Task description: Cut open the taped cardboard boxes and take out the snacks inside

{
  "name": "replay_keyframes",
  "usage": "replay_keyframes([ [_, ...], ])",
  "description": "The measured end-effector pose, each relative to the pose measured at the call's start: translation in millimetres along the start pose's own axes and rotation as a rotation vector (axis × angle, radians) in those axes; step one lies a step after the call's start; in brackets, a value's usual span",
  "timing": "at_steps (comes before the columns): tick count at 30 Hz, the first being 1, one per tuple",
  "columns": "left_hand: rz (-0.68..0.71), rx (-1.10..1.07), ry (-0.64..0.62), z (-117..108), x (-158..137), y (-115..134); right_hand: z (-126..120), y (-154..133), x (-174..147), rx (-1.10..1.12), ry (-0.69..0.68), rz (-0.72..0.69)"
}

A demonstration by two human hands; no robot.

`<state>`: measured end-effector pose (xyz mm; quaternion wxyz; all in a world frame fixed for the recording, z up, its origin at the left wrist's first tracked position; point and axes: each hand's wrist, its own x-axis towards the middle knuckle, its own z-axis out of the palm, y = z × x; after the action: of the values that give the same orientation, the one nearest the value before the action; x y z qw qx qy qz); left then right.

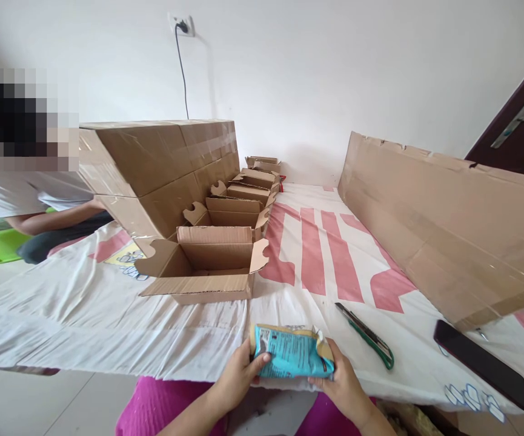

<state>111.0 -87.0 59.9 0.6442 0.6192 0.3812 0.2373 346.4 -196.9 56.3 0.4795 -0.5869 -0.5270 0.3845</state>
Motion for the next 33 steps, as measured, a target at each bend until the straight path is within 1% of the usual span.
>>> replay_keyframes([
  [4, -0.022, -0.066, 0.026, -1, 4, -3, 3, -5, 7, -0.007, 0.075, -0.046],
  [7, -0.043, -0.080, -0.003, -5, 6, -4, 5, -8, 8, 0.005, 0.090, -0.028],
  [9, -0.009, -0.078, -0.029, -7, 6, -3, 6, -9, 8, 0.056, 0.059, 0.002],
  [12, 0.058, -0.066, -0.030, -9, 6, 1, 7, -12, 6, 0.127, -0.001, 0.051],
  [17, 0.025, -0.011, -0.012, -8, 6, 3, 4, -18, 4, 0.241, -0.147, 0.127],
  [19, 0.040, -0.014, -0.014, -8, 5, 1, 2, -18, 4, 0.277, -0.160, 0.120],
  [22, 0.078, -0.116, -0.078, -7, 4, 0, 0, -17, 6, 0.236, -0.046, 0.074],
  [24, 0.093, -0.209, -0.101, -6, 3, 4, 3, -18, 9, 0.232, 0.030, 0.088],
  [29, 0.091, -0.321, -0.017, -7, 4, 22, 14, -28, 22, 0.459, 0.135, 0.175],
  [33, 0.070, -0.348, 0.000, -9, 7, 26, 16, -32, 30, 0.566, 0.232, 0.254],
])
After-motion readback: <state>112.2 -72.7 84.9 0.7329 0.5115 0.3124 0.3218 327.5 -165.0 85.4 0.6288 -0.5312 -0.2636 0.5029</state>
